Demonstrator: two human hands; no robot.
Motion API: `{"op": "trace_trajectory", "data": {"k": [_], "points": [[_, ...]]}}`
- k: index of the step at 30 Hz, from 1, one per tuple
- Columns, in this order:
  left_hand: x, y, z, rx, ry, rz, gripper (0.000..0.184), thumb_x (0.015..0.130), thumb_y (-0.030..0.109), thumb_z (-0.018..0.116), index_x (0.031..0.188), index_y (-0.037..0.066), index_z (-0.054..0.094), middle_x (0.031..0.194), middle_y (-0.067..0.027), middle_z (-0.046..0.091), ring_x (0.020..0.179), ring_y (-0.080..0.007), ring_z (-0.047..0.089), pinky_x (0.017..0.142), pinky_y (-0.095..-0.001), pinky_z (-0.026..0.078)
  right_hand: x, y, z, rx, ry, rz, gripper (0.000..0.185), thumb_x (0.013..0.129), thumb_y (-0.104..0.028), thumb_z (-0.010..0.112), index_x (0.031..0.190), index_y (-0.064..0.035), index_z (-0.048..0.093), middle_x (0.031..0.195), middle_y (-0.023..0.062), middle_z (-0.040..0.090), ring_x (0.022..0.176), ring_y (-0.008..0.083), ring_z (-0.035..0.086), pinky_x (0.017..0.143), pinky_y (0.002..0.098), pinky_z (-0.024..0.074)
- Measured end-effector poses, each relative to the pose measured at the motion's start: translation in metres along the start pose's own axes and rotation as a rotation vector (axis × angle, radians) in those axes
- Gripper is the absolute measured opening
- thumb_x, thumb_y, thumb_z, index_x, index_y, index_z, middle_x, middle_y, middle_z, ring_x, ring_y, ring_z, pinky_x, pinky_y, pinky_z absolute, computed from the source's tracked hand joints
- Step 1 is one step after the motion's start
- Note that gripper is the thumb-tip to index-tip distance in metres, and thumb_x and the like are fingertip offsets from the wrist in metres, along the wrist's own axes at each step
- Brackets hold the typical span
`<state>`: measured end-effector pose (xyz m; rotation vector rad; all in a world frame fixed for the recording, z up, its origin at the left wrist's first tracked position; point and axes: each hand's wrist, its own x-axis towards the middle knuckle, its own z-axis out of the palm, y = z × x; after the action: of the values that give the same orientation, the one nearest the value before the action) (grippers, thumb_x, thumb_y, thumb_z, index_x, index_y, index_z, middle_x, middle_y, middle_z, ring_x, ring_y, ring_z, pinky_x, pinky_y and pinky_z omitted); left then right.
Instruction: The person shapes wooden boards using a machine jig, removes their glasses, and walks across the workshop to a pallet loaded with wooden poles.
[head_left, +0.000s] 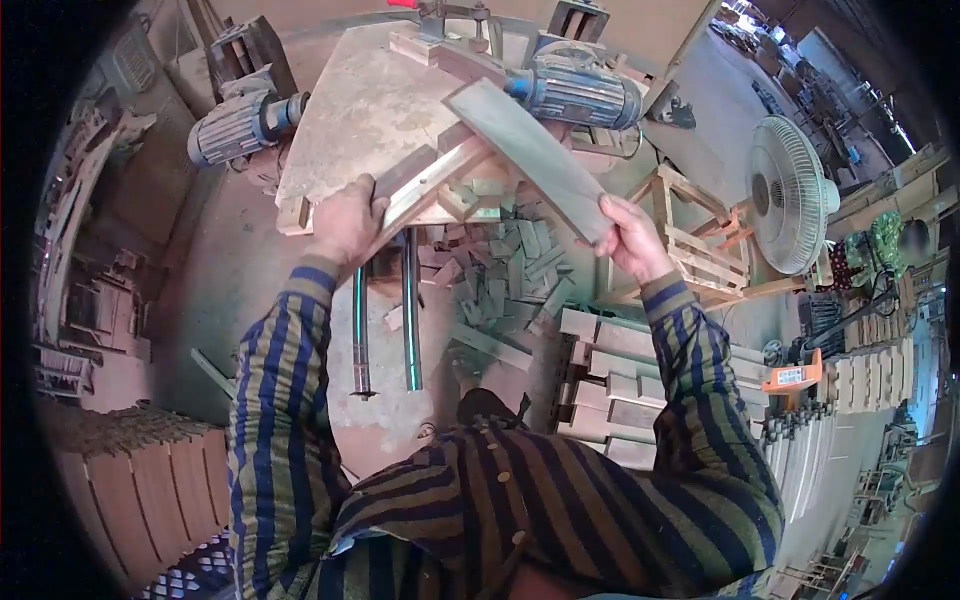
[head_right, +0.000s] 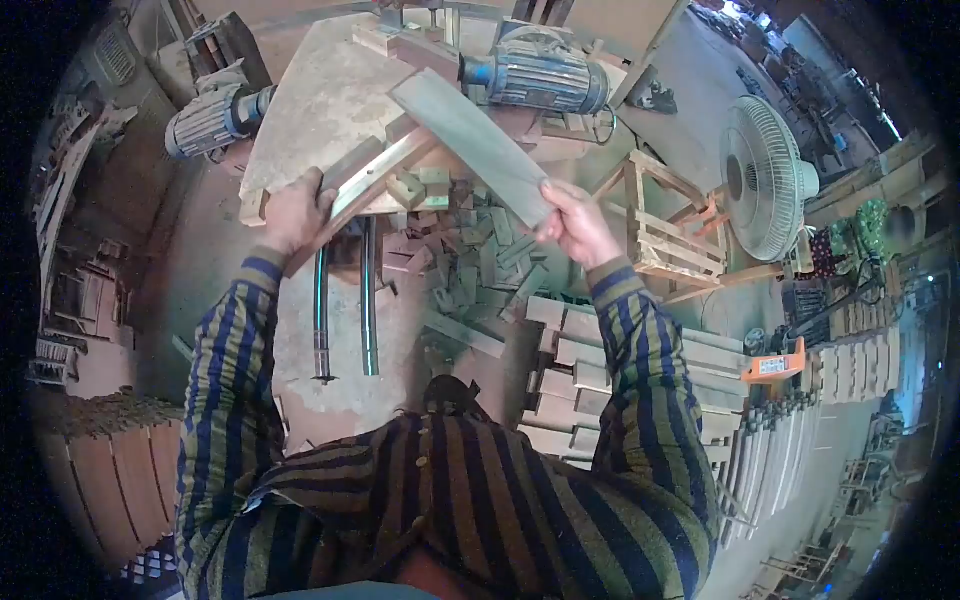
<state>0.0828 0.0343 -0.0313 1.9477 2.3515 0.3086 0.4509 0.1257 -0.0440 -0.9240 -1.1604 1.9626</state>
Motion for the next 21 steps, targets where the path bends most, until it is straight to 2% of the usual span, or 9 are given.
{"op": "trace_trajectory", "data": {"k": [3,7,11,12,15,17,18,19,21], "points": [[-0.001,0.007,0.007,-0.016,0.05,0.047,0.025,0.084,0.028,0.051,0.09,0.004,0.048,0.082,-0.0203,0.06,0.077,-0.0375,0.059,0.067,-0.0463,0.045,0.054,0.001,0.013,0.009,-0.023,0.011,0.039,0.088,-0.028,0.054,0.113,0.0016,0.048,0.082,0.0108,0.062,0.052,0.0165,0.059,0.057,0.0309,0.0546],[-0.001,0.006,0.026,-0.03,0.064,0.077,0.024,0.081,0.026,0.055,0.09,0.004,0.049,0.079,-0.019,0.06,0.071,-0.0371,0.059,0.063,-0.0464,0.046,0.118,0.005,0.034,0.093,-0.027,0.165,0.04,0.088,-0.025,0.053,0.117,0.001,0.046,0.096,0.0122,0.061,0.071,0.0201,0.063,0.063,0.034,0.0563],[-0.043,0.012,0.022,-0.052,0.036,0.11,0.026,0.078,0.024,0.059,0.092,0.005,0.049,0.072,-0.0182,0.058,0.064,-0.0366,0.058,0.057,-0.0453,0.046,0.127,0.004,0.047,0.036,-0.089,0.257,0.035,0.085,-0.024,0.056,0.112,-0.002,0.053,0.096,0.0084,0.061,0.077,0.0199,0.064,0.059,0.0363,0.0568],[-0.047,0.018,0.018,-0.074,-0.043,0.036,0.025,0.078,0.024,0.06,0.09,0.005,0.049,0.07,-0.018,0.058,0.061,-0.0369,0.057,0.055,-0.0456,0.045,0.127,-0.004,0.047,-0.065,-0.158,0.289,0.033,0.084,-0.026,0.059,0.108,-0.0041,0.058,0.091,0.0032,0.064,0.08,0.0136,0.062,0.069,0.0311,0.0543],[-0.042,0.056,0.003,-0.025,-0.03,0.121,0.022,0.081,0.022,0.057,0.089,0.005,0.045,0.066,-0.0203,0.056,0.063,-0.0383,0.057,0.055,-0.0468,0.043,0.132,-0.046,0.025,-0.329,-0.25,0.316,0.031,0.081,-0.034,0.063,0.091,-0.0041,0.065,0.075,0.0022,0.062,0.054,0.0067,0.056,0.043,0.0254,0.045],[-0.018,0.081,-0.007,-0.043,-0.16,0.151,0.021,0.084,0.021,0.054,0.089,0.004,0.043,0.071,-0.0237,0.055,0.065,-0.0408,0.056,0.055,-0.0473,0.043,0.136,-0.072,-0.011,-0.456,-0.275,0.339,0.037,0.081,-0.039,0.062,0.085,-0.0026,0.064,0.068,0.0014,0.059,0.05,0.0089,0.057,0.043,0.0262,0.0464],[-0.018,0.081,-0.01,0.024,-0.203,0.181,0.021,0.083,0.02,0.056,0.088,0.003,0.045,0.07,-0.0177,0.057,0.058,-0.032,0.057,0.05,-0.0401,0.043,0.139,-0.075,-0.019,-0.446,-0.234,0.338,0.037,0.081,-0.039,0.062,0.085,-0.0026,0.064,0.068,0.0014,0.059,0.05,0.0089,0.057,0.043,0.0262,0.0464],[-0.012,0.072,-0.009,0.016,-0.214,0.221,0.021,0.083,0.02,0.056,0.088,0.003,0.045,0.07,-0.0177,0.057,0.058,-0.032,0.057,0.05,-0.0401,0.043,0.14,-0.075,-0.024,-0.496,-0.13,0.345,0.038,0.082,-0.041,0.06,0.082,-0.0024,0.062,0.067,0.0015,0.058,0.049,0.0096,0.055,0.043,0.0259,0.0454],[0.005,0.057,-0.013,-0.314,-0.502,0.295,0.033,0.08,0.013,0.057,0.108,0.001,0.044,0.08,-0.0242,0.055,0.076,-0.0399,0.056,0.063,-0.0414,0.044,0.142,-0.076,-0.036,-0.535,-0.003,0.355,0.04,0.083,-0.042,0.058,0.079,-0.0021,0.06,0.067,0.0017,0.056,0.048,0.0104,0.054,0.042,0.0255,0.0445]]}}
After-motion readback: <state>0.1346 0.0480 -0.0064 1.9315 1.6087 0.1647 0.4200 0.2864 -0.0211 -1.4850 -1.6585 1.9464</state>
